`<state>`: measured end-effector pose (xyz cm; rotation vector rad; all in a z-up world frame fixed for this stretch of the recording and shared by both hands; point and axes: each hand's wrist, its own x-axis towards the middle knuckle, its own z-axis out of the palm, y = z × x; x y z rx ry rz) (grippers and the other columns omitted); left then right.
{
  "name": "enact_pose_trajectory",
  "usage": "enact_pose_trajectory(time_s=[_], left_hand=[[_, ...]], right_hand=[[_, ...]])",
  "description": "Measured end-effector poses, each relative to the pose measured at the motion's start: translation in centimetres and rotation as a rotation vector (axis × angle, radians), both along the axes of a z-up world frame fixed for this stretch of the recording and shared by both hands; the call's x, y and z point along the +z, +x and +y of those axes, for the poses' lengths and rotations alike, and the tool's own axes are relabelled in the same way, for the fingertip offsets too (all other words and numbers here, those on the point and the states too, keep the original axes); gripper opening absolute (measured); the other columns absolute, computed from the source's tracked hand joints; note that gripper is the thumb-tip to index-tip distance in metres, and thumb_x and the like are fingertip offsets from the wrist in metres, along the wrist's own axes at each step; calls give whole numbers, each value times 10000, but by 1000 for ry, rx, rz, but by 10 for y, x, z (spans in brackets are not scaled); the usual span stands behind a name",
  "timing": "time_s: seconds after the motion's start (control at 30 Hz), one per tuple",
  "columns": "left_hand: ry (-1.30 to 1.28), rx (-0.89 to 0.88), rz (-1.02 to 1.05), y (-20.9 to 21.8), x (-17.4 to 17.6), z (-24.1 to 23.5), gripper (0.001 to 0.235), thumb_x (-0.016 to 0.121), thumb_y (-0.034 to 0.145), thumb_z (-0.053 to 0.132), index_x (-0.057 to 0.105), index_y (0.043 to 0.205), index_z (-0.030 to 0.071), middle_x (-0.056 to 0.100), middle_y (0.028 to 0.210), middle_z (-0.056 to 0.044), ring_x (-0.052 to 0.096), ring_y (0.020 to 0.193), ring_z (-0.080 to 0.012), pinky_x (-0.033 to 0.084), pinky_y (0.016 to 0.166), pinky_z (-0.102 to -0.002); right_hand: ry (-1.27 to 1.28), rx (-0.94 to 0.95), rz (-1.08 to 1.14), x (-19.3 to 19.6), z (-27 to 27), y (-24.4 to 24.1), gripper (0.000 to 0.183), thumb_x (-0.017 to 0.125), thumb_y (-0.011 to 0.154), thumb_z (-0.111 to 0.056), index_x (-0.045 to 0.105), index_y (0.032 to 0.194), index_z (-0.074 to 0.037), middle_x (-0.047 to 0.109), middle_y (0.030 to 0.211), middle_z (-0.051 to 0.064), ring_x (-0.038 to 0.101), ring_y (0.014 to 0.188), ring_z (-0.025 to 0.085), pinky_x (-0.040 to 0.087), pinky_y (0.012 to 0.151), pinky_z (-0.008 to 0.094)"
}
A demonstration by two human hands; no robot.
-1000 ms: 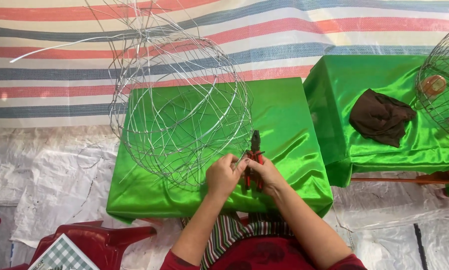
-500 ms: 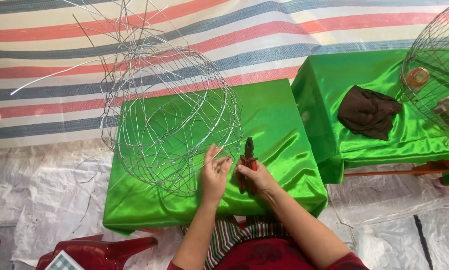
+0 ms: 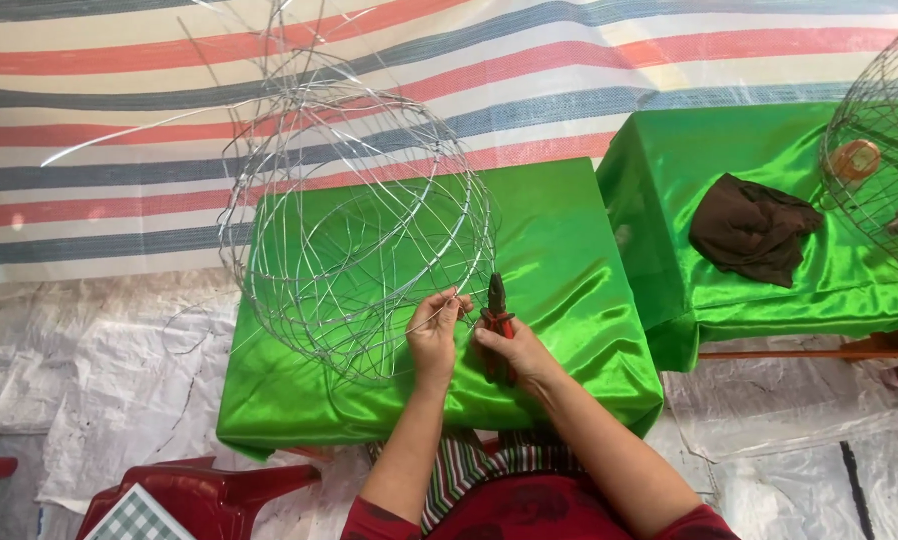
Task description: Shaping and assembling a metal wire cage frame using pliers to cut and bend the wire.
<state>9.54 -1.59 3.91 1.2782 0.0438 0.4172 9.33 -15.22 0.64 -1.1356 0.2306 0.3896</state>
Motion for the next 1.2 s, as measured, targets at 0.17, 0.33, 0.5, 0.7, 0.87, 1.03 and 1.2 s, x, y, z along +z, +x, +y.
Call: enact_pose_trajectory(time_s=[0.17, 0.33, 0.5, 0.7, 0.87, 1.03, 1.2], left_hand=[[-77, 52, 30, 1, 0, -2, 195, 616, 1015, 144, 700, 1044, -29, 758, 913, -218, 747, 836, -245, 619, 833, -407], [-82, 86, 85, -1, 12, -7, 225, 617, 1022, 194, 700, 963, -7, 756, 889, -222, 751, 805, -255, 628, 817, -418], [-100, 167, 142, 0, 13, -12, 222, 643, 1008, 212, 692, 896, 27, 767, 839, -172, 753, 752, -202, 631, 756, -353], [-96, 158, 179, 0, 9, -9, 225, 635, 1019, 244, 685, 918, 49, 766, 858, -172, 751, 772, -213, 623, 775, -357], [1, 17, 194, -9, 14, 5, 199, 723, 942, 195, 683, 1065, 44, 760, 1005, -152, 723, 950, -208, 581, 908, -387], [893, -147, 313, -23, 42, 30, 589, 716, 876, 507, 577, 1301, 122, 686, 1063, -120, 700, 945, -321, 569, 827, -499], [967, -213, 581, -30, 53, 32, 728, 610, 904, 597, 425, 1371, 70, 750, 935, -121, 740, 912, -374, 557, 833, -541]], right_hand=[[-50, 27, -10, -4, 3, -2, 409, 937, 759, -217, 694, 1023, -22, 659, 804, 83, 634, 699, 196, 534, 515, 318], [-97, 53, -40, -14, 3, 0, 425, 943, 758, -252, 685, 1011, -30, 647, 792, 72, 626, 679, 187, 522, 464, 302], [-122, 48, -59, -8, 4, -3, 423, 933, 769, -255, 676, 1010, -20, 652, 793, 83, 639, 681, 193, 515, 427, 297], [-134, 11, -83, -20, 10, -1, 385, 919, 788, -229, 676, 1007, -26, 697, 829, 118, 684, 752, 218, 534, 441, 294], [-123, -30, -71, -20, 8, -3, 413, 937, 770, -225, 669, 1027, -43, 701, 877, 123, 703, 816, 257, 563, 573, 320], [-108, -53, -53, -23, 9, -5, 394, 929, 764, -177, 680, 1040, -47, 715, 907, 111, 690, 810, 241, 570, 587, 344], [-79, -73, 41, 10, 21, -22, 389, 916, 775, -208, 681, 1039, -45, 700, 884, 82, 661, 799, 216, 569, 561, 356]])
